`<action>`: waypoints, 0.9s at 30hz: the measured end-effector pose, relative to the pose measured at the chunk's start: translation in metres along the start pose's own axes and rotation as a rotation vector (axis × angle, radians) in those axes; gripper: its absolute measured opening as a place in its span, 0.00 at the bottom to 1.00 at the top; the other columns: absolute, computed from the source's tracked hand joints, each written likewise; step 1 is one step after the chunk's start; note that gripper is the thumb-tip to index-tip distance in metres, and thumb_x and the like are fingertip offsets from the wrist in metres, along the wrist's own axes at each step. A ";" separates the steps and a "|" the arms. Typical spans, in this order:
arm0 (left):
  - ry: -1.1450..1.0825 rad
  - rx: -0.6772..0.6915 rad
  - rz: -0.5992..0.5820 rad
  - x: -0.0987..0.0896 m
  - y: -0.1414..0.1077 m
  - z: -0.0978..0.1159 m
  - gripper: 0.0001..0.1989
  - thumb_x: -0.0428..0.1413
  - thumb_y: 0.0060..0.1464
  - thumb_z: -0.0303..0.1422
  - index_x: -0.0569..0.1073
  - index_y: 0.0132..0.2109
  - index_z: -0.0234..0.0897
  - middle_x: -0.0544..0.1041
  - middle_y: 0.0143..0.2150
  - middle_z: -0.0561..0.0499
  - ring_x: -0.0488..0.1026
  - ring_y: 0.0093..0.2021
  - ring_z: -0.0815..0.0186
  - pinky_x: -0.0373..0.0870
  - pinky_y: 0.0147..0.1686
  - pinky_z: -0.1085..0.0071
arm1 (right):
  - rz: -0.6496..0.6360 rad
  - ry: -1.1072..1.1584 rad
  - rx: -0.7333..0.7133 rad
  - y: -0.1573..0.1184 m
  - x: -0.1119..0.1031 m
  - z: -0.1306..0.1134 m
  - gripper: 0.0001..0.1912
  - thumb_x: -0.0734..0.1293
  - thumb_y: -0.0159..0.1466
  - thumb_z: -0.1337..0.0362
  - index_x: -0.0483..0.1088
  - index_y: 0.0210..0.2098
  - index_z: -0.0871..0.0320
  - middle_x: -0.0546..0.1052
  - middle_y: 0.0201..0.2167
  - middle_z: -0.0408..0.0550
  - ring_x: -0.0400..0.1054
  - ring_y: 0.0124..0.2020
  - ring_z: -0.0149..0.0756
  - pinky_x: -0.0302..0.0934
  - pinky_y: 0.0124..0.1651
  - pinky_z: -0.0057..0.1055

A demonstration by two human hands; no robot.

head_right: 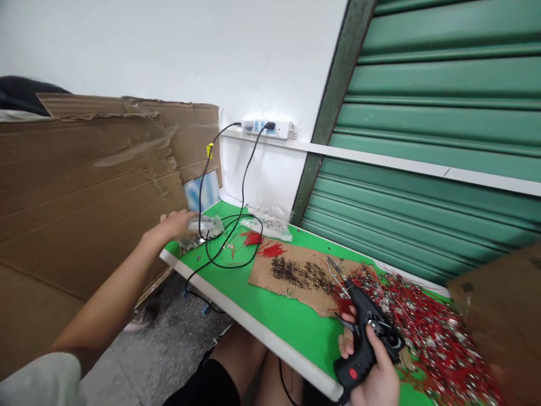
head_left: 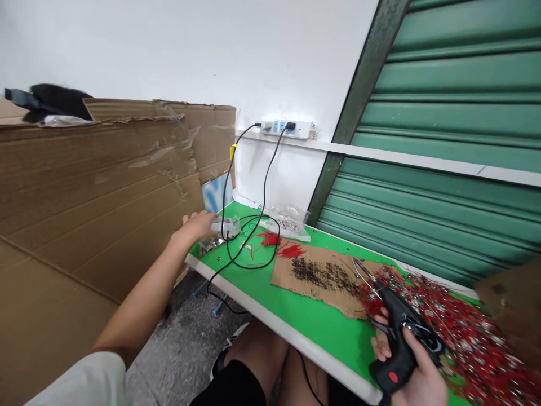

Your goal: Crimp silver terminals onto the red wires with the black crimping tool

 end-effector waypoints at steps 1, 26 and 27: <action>-0.030 -0.038 0.003 -0.002 -0.003 -0.006 0.27 0.54 0.51 0.44 0.70 0.58 0.45 0.74 0.55 0.39 0.71 0.53 0.46 0.67 0.49 0.57 | -0.002 -0.001 0.002 0.001 0.000 0.000 0.28 0.80 0.38 0.59 0.77 0.38 0.61 0.76 0.29 0.47 0.57 0.19 0.25 0.58 0.16 0.21; -0.104 0.275 0.460 -0.059 -0.043 0.016 0.13 0.46 0.58 0.40 0.69 0.32 0.38 0.74 0.33 0.49 0.70 0.36 0.64 0.63 0.36 0.72 | -0.043 -0.033 -0.023 0.003 -0.001 -0.001 0.25 0.78 0.42 0.59 0.77 0.39 0.61 0.75 0.29 0.48 0.57 0.19 0.26 0.58 0.16 0.22; -0.126 0.272 0.419 -0.056 -0.042 0.019 0.13 0.47 0.58 0.40 0.71 0.34 0.39 0.75 0.32 0.50 0.70 0.34 0.65 0.62 0.34 0.72 | -0.037 -0.031 -0.021 0.003 -0.001 -0.001 0.25 0.78 0.41 0.59 0.77 0.38 0.61 0.75 0.29 0.48 0.57 0.19 0.26 0.58 0.16 0.22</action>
Point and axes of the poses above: each hand's wrist, its own y-axis towards the middle knuckle, its own x-axis out of the palm, z = x × y, the point moved 9 cm from there along y, towards the middle knuckle
